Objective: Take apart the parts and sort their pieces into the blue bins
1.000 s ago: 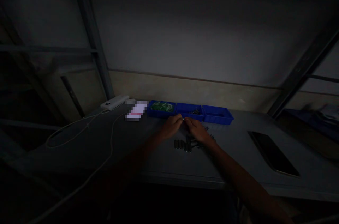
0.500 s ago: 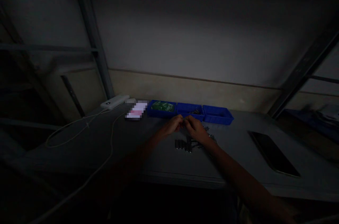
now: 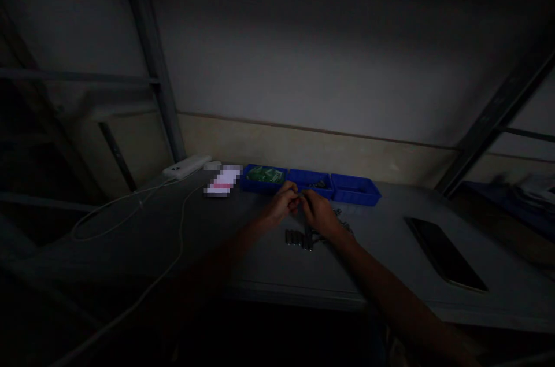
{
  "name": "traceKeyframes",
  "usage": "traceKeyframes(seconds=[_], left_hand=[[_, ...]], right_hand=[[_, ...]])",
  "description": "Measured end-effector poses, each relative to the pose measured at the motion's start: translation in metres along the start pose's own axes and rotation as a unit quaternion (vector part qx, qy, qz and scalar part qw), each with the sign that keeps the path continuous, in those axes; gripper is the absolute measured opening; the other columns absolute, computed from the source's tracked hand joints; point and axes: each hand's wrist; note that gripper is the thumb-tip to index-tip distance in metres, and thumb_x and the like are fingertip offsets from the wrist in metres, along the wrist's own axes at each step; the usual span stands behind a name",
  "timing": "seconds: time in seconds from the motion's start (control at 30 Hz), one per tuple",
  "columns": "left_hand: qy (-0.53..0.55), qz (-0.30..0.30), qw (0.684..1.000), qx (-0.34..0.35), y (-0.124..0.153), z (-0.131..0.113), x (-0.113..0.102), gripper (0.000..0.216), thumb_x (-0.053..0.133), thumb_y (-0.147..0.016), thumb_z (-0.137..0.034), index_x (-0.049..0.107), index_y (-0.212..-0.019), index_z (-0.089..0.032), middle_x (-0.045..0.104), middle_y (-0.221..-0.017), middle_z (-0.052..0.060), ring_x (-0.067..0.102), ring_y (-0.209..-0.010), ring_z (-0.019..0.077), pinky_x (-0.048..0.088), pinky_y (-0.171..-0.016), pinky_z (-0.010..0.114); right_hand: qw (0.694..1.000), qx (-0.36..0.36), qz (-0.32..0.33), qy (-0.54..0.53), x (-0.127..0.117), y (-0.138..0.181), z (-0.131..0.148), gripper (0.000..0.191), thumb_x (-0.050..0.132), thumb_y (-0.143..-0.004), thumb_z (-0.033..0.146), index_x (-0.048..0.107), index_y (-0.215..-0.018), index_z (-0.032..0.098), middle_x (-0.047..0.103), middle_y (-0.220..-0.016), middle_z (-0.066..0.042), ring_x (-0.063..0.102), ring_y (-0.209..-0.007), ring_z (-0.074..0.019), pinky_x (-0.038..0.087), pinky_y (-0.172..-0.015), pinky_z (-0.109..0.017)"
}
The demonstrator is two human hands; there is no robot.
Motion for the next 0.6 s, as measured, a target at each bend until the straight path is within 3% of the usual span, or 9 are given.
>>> traceKeyframes(seconds=[0.2, 0.43, 0.6], left_hand=[[-0.021, -0.003, 0.999, 0.026, 0.0023, -0.0002, 0.0021, 0.009, 0.042, -0.067, -0.019, 0.039, -0.076, -0.019, 0.035, -0.053, -0.007, 0.035, -0.041, 0.0058, 0.032, -0.040, 0.016], [-0.073, 0.043, 0.995, 0.057, 0.0038, -0.0018, -0.0009, 0.014, 0.044, -0.064, -0.018, 0.046, -0.078, -0.018, 0.037, -0.055, -0.006, 0.038, -0.045, 0.0064, 0.035, -0.043, 0.018], [-0.084, 0.023, 0.995, 0.055, -0.0018, 0.0016, -0.0041, 0.014, 0.049, -0.071, -0.028, 0.046, -0.079, -0.018, 0.040, -0.055, -0.006, 0.040, -0.045, 0.0066, 0.034, -0.042, 0.018]], right_hand=[[1.000, 0.015, -0.014, -0.016, 0.0019, -0.0008, 0.0023, 0.019, 0.034, -0.088, 0.023, 0.051, -0.087, 0.016, 0.059, -0.076, -0.006, 0.054, -0.069, -0.0150, 0.038, -0.063, -0.024], [0.996, 0.052, -0.030, -0.060, 0.0002, -0.0031, 0.0022, 0.026, 0.034, -0.089, 0.028, 0.053, -0.077, 0.017, 0.058, -0.065, -0.003, 0.053, -0.059, -0.0139, 0.035, -0.056, -0.023], [0.997, 0.027, -0.025, -0.073, -0.0009, -0.0024, 0.0004, 0.022, 0.037, -0.088, 0.025, 0.058, -0.090, 0.015, 0.063, -0.077, -0.006, 0.058, -0.067, -0.0153, 0.040, -0.062, -0.024]])
Point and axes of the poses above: each hand's wrist, its own y-axis away from the middle knuckle, its own x-axis out of the palm, z = x × y
